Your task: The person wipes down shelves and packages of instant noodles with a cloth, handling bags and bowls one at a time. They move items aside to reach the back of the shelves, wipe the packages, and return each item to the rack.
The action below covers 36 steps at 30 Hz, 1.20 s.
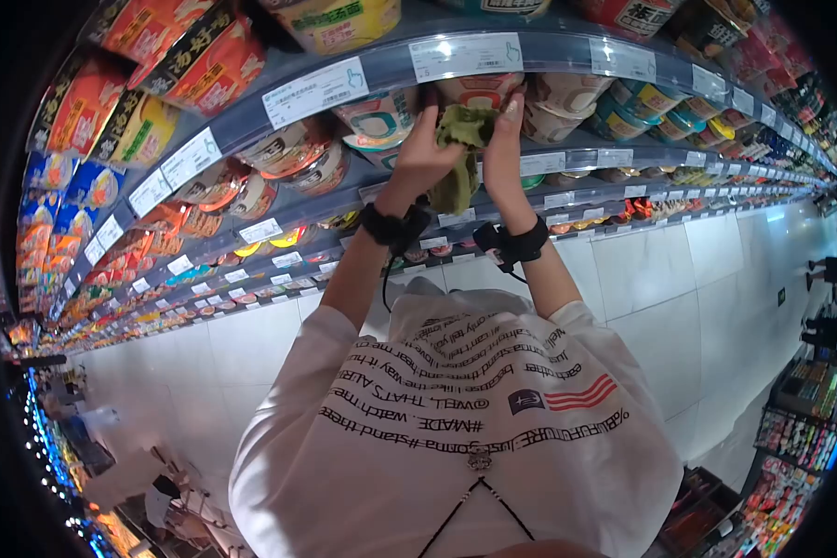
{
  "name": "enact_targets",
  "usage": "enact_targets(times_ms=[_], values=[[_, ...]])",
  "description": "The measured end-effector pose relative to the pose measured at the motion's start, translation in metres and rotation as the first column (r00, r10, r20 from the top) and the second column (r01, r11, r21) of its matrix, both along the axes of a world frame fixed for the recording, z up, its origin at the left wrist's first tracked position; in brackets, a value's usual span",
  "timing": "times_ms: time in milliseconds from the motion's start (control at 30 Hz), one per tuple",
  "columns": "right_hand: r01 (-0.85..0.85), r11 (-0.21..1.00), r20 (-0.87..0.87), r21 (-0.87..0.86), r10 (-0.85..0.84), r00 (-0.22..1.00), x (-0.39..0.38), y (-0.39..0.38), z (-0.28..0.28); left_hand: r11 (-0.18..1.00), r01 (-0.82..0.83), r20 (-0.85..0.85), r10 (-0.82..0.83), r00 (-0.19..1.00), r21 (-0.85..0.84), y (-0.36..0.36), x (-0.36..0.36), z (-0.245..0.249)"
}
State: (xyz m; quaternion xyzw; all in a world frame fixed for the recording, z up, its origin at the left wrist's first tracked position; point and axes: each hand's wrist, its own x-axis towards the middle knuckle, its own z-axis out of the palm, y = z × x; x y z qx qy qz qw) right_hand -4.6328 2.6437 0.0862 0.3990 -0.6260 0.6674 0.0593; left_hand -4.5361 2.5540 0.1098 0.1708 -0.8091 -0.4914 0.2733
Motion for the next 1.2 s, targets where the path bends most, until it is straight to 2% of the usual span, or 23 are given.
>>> enact_targets(times_ms=[33, 67, 100, 167, 233, 267, 300, 333, 400, 433, 500, 567, 600, 633, 700, 833, 867, 900, 967, 1000, 1067, 1133, 1200], values=[[0.005, 1.000, -0.022, -0.027, -0.006, 1.000, -0.001, 0.001, -0.001, 1.000, 0.017, 0.005, -0.017, 1.000, 0.002, 0.010, 0.006, 0.007], [-0.057, 0.992, 0.278, -0.112, 0.086, 0.957, 0.023, 0.026, 0.047, 0.994, -0.004, -0.028, 0.001, 1.000, -0.111, 0.026, 0.019, 0.015], [-0.031, 0.991, 0.182, -0.131, 0.055, 0.982, 0.022, 0.035, 0.038, 0.975, -0.030, -0.065, 0.016, 0.998, -0.219, 0.040, 0.032, 0.019], [-0.046, 0.958, 0.514, -0.284, 0.192, 0.836, 0.011, 0.048, -0.002, 0.979, 0.029, -0.022, -0.034, 0.999, -0.200, 0.056, 0.054, -0.007], [-0.018, 0.971, 0.583, -0.237, 0.157, 0.797, 0.010, 0.065, 0.000, 0.979, 0.092, 0.023, -0.090, 0.996, -0.180, 0.054, 0.057, -0.013], [-0.016, 0.983, 0.649, -0.181, 0.132, 0.749, 0.010, 0.074, -0.002, 0.995, 0.093, 0.056, -0.091, 0.994, -0.034, 0.056, 0.056, -0.014], [-0.006, 0.986, 0.653, -0.167, 0.115, 0.749, 0.007, 0.081, -0.003, 0.990, 0.085, 0.090, -0.095, 0.991, 0.112, 0.059, 0.055, -0.017], [-0.016, 0.988, 0.578, -0.157, 0.104, 0.810, 0.000, 0.085, -0.002, 0.993, 0.101, 0.040, -0.098, 0.994, -0.069, 0.055, 0.048, -0.025], [-0.011, 0.989, 0.415, -0.146, 0.071, 0.907, -0.013, 0.094, -0.008, 0.991, 0.134, 0.031, -0.135, 0.990, 0.015, 0.058, 0.035, -0.027], [-0.016, 0.992, 0.424, -0.127, 0.068, 0.903, -0.018, 0.096, -0.013, 0.985, 0.150, 0.035, -0.153, 0.988, 0.090, 0.064, 0.032, -0.028], [-0.026, 0.993, 0.551, -0.119, 0.088, 0.830, -0.026, 0.088, -0.023, 0.995, 0.090, 0.016, -0.091, 0.996, 0.038, 0.071, 0.025, -0.037], [-0.200, 0.969, 0.582, -0.143, 0.246, 0.775, -0.027, 0.072, -0.041, 0.976, -0.056, -0.032, 0.064, 0.997, 0.210, 0.069, 0.010, -0.060], [-0.243, 0.960, 0.559, -0.142, 0.280, 0.781, -0.029, 0.060, -0.052, 0.967, -0.086, 0.002, 0.088, 0.996, 0.240, 0.064, 0.005, -0.067], [-0.288, 0.948, 0.538, -0.134, 0.313, 0.783, -0.030, 0.049, -0.057, 0.967, -0.103, -0.002, 0.107, 0.994, 0.234, 0.062, -0.001, -0.064], [-0.336, 0.936, 0.531, -0.109, 0.340, 0.776, -0.033, 0.030, -0.060, 0.983, -0.183, -0.012, 0.182, 0.983, -0.008, 0.055, -0.009, -0.058], [-0.328, 0.941, 0.563, -0.085, 0.317, 0.763, -0.033, 0.004, -0.044, 0.974, -0.135, -0.079, 0.151, 0.985, 0.181, 0.037, -0.019, -0.056], [-0.319, 0.945, 0.570, -0.075, 0.303, 0.763, -0.031, 0.001, -0.040, 0.976, -0.150, -0.125, 0.171, 0.977, 0.160, 0.034, -0.021, -0.060], [-0.306, 0.950, 0.577, -0.061, 0.284, 0.766, -0.029, -0.002, -0.039, 0.972, -0.172, -0.122, 0.192, 0.974, 0.162, 0.035, -0.020, -0.055], [-0.299, 0.952, 0.595, -0.060, 0.274, 0.755, -0.025, -0.009, -0.038, 0.933, -0.151, -0.045, 0.175, 0.984, 0.327, 0.032, -0.017, -0.041], [-0.316, 0.947, 0.595, -0.060, 0.288, 0.750, -0.024, -0.013, -0.043, 0.950, -0.140, -0.016, 0.150, 0.988, 0.280, 0.032, -0.015, -0.030], [-0.312, 0.905, 0.653, -0.289, 0.425, 0.627, -0.023, -0.020, -0.055, 0.941, -0.137, -0.015, 0.149, 0.989, 0.309, 0.032, -0.012, -0.024], [-0.319, 0.906, 0.649, -0.279, 0.423, 0.632, -0.020, -0.017, -0.050, 0.933, -0.125, -0.007, 0.135, 0.991, 0.337, 0.031, -0.008, -0.020], [-0.316, 0.910, 0.652, -0.268, 0.413, 0.635, -0.014, -0.010, -0.044, 0.887, -0.056, -0.024, 0.075, 0.997, 0.459, 0.030, -0.002, -0.016]])
